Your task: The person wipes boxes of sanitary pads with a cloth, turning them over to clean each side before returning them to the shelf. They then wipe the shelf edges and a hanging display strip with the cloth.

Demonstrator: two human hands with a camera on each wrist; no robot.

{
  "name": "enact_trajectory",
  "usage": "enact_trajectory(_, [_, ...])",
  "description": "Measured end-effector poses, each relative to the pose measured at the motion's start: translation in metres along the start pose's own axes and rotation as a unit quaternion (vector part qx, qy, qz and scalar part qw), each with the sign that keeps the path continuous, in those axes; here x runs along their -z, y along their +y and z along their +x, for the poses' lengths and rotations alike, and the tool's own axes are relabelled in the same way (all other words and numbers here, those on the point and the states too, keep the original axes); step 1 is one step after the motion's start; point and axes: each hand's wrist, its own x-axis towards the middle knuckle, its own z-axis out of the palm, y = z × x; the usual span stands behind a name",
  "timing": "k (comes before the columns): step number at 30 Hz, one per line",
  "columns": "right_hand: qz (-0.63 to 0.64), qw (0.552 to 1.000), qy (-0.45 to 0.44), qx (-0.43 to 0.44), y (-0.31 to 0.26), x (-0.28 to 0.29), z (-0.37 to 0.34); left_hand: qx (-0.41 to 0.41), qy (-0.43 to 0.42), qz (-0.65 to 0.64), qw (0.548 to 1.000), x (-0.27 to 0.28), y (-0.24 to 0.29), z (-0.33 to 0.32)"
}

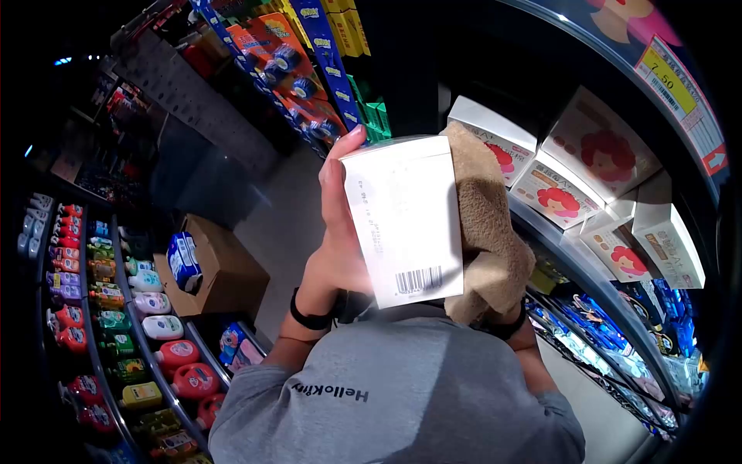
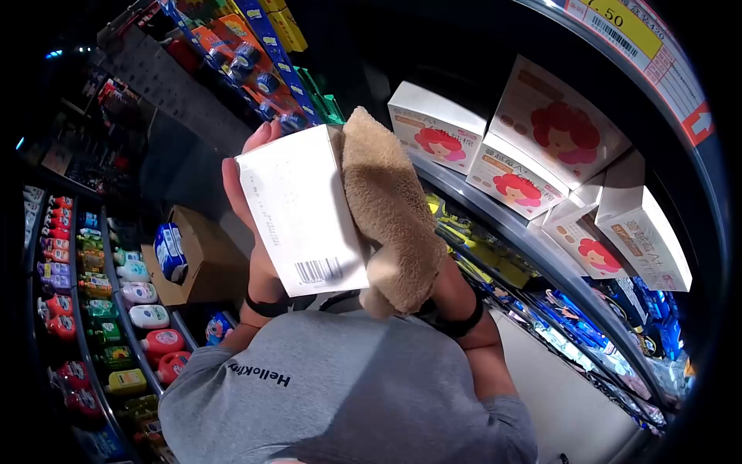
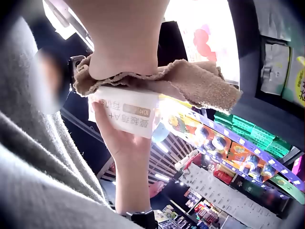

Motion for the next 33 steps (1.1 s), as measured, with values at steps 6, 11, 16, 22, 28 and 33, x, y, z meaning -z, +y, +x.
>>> enact_trajectory(6, [-0.03,0.999,0.001,0.023,-0.003,0.006,-0.001,-0.012,0.038,0.111,0.993,-0.006,0.012,0.009])
enact_trajectory(11, [-0.052,0.997,-0.001,0.064,-0.001,0.012,0.0,-0.008,0.032,0.097,0.995,-0.017,0.014,0.013])
enact_trajectory(16, [-0.214,0.935,-0.105,0.261,0.049,0.041,0.005,0.015,0.017,0.143,0.989,-0.021,0.028,0.028])
enact_trajectory(22, [-0.144,0.983,0.01,0.111,-0.037,0.014,0.02,-0.03,0.031,0.2,0.979,-0.031,0.032,0.036])
enact_trajectory(28, [-0.246,0.938,0.118,0.214,-0.053,0.016,0.023,0.104,-0.007,0.147,0.984,-0.034,0.051,0.04])
enact_trajectory(33, [-0.213,0.948,0.073,0.225,-0.05,0.016,0.015,0.018,0.035,0.136,0.99,-0.027,0.037,0.039])
